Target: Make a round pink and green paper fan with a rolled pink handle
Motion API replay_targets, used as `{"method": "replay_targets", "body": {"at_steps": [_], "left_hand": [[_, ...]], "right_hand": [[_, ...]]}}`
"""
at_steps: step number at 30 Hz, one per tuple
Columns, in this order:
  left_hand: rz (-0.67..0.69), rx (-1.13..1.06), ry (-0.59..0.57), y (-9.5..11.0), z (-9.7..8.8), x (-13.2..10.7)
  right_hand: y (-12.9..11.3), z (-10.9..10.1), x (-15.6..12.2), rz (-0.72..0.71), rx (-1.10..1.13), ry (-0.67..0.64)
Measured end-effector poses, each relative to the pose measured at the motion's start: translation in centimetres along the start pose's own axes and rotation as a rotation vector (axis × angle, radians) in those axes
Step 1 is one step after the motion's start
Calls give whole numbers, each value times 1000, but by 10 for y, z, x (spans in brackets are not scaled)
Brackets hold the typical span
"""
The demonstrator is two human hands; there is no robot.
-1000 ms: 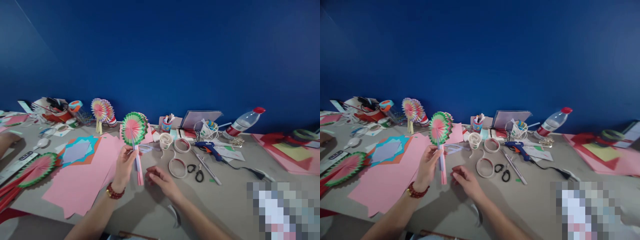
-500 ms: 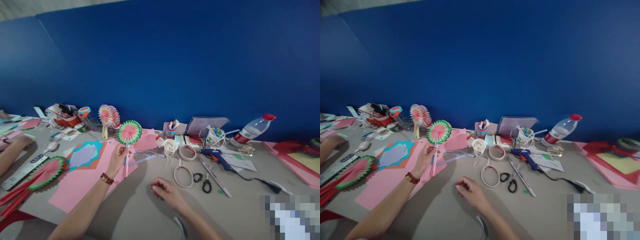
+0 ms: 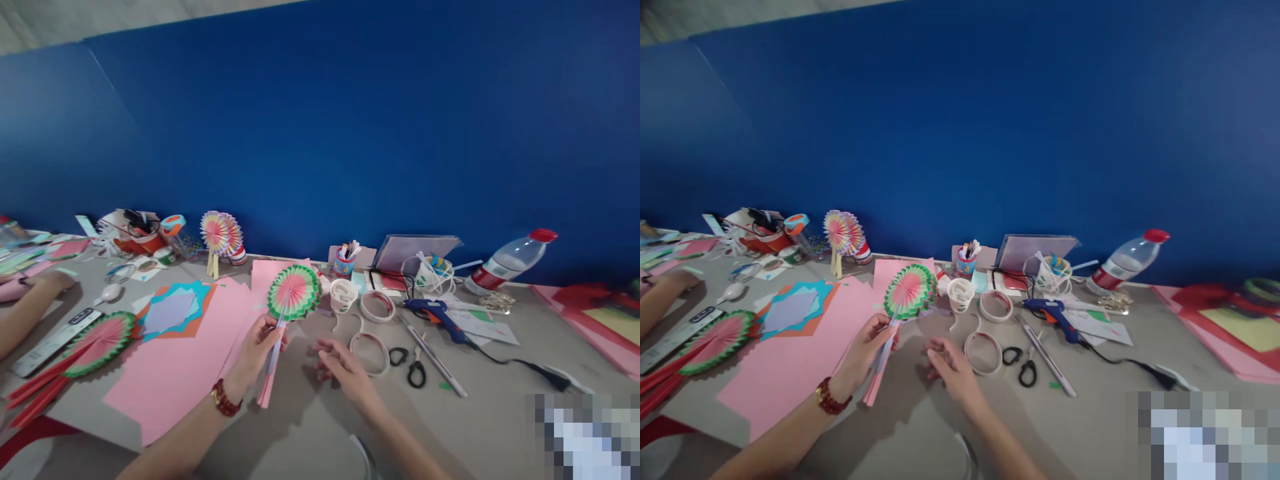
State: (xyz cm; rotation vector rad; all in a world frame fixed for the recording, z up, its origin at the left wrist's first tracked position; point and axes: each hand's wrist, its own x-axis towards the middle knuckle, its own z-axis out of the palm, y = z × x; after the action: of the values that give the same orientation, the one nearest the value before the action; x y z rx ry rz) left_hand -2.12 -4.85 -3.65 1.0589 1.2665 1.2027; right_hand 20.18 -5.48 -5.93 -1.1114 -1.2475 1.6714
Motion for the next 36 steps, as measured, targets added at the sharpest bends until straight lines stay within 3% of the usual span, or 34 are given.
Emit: {"method": "replay_targets", "body": {"at_steps": [6, 9, 12, 17, 22, 24, 28, 32, 36], "left_hand": [[42, -185, 47, 0, 27, -18], [99, -225, 87, 9, 32, -13], [145, -236, 85, 18, 33, -6], [192, -283, 63, 32, 35, 0], [254, -330, 48, 34, 43, 3], [285, -291, 28, 32, 43, 4], [313, -204, 25, 23, 40, 4], [300, -177, 40, 18, 37, 3], [316, -169, 56, 23, 39, 1]], "right_hand": [[2, 9, -6, -68, -134, -163], [-12, -1, -9, -155, -327, -129], [-35, -31, -11, -231, -645, 41], [-62, -100, -25, -199, -1115, 329], [-63, -142, -47, 90, -1474, 506], [-57, -146, -52, 252, -1502, 462], [-48, -134, -53, 400, -1488, 389], [-49, -124, -52, 474, -1472, 398], [-51, -128, -57, 479, -1455, 411]]}}
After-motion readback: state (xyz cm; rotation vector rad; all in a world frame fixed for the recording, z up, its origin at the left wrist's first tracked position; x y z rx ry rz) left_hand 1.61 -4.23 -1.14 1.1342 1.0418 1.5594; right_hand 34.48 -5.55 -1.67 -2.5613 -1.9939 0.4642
